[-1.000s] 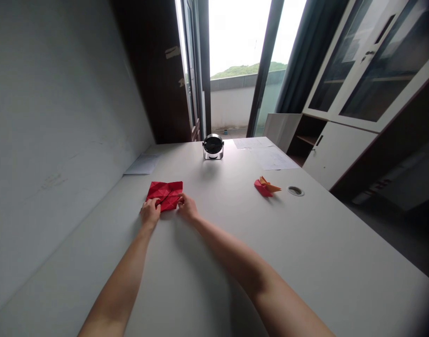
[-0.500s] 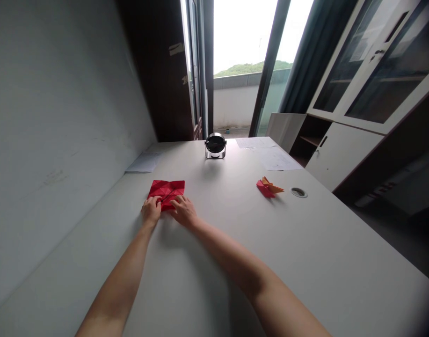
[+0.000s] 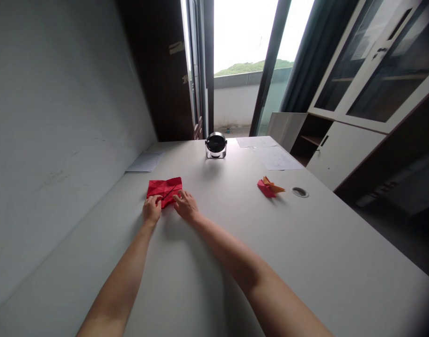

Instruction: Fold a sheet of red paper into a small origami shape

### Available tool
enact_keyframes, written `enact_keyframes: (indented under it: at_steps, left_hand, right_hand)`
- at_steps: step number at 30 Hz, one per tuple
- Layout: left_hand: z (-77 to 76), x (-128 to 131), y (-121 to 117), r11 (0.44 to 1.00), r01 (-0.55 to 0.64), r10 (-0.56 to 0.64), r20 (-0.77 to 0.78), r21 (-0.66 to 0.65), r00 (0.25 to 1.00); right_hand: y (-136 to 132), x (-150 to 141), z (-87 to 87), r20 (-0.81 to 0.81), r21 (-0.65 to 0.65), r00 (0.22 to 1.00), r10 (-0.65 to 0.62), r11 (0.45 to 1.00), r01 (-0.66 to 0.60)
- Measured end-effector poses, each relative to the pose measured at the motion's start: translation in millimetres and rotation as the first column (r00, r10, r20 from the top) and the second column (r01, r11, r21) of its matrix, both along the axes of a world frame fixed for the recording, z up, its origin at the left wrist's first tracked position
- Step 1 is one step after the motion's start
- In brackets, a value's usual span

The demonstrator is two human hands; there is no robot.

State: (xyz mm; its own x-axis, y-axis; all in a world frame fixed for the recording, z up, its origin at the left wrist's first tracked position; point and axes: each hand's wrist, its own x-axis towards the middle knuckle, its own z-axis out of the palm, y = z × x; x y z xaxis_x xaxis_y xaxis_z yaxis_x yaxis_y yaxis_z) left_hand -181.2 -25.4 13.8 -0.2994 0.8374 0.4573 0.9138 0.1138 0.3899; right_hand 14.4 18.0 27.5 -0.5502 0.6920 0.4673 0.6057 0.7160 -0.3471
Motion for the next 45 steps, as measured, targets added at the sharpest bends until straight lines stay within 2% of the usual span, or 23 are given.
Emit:
enact_keyframes:
  at_steps: [6,11,20,24,27,31,34,39,45]
  left_hand:
    - [-1.0,0.6,0.6,1.0,0.0,0.0,0.02,0.007,1.0]
    - [-2.8,-0.1,1.0,1.0,-0.002,0.002,0.027,-0.01,1.0]
    - [-5.1,-1.6,1.3,1.0,0.012,-0.012,0.025,0.0,1.0]
    - [-5.9,-2.5,2.0,0.999,0.01,-0.011,0.029,0.033,1.0]
    - [-7.4,-5.4,3.3,0.996,0.003,-0.007,0.039,0.093,0.999]
    - [-8.7,-9.8,4.7,0.983,-0.021,0.006,0.081,0.184,0.997]
    - [-8.3,-9.5,4.5,0.98,-0.028,0.009,0.099,0.198,0.995]
    - [-3.1,-2.2,3.8,0.984,0.015,-0.032,0.093,0.178,0.995]
    - [10.2,11.6,10.5,0.993,0.005,-0.016,0.089,0.121,0.996]
  right_hand:
    - [5.1,-2.6,0.3,-0.019,0.018,1.0,-0.021,1.0,0.022]
    - [8.5,-5.1,-2.9,-0.055,0.015,0.998,0.021,1.0,-0.021]
    - [14.9,-7.4,-9.8,-0.01,0.011,1.0,-0.004,1.0,0.004]
    - [18.2,-6.1,-9.1,-0.014,-0.04,0.999,-0.048,0.998,0.048]
    - [17.1,-3.0,-7.4,-0.1,-0.011,0.994,-0.045,0.999,0.044]
    - [14.9,11.2,-4.7,-0.224,0.091,0.971,0.089,0.993,-0.07]
    - [17.4,29.4,-3.6,-0.253,0.14,0.953,0.168,0.981,-0.136]
    - [21.6,58.9,-6.5,-0.327,0.02,0.941,0.086,0.996,-0.084]
    - [19.4,87.1,-5.8,-0.364,-0.005,0.931,0.032,0.999,-0.036]
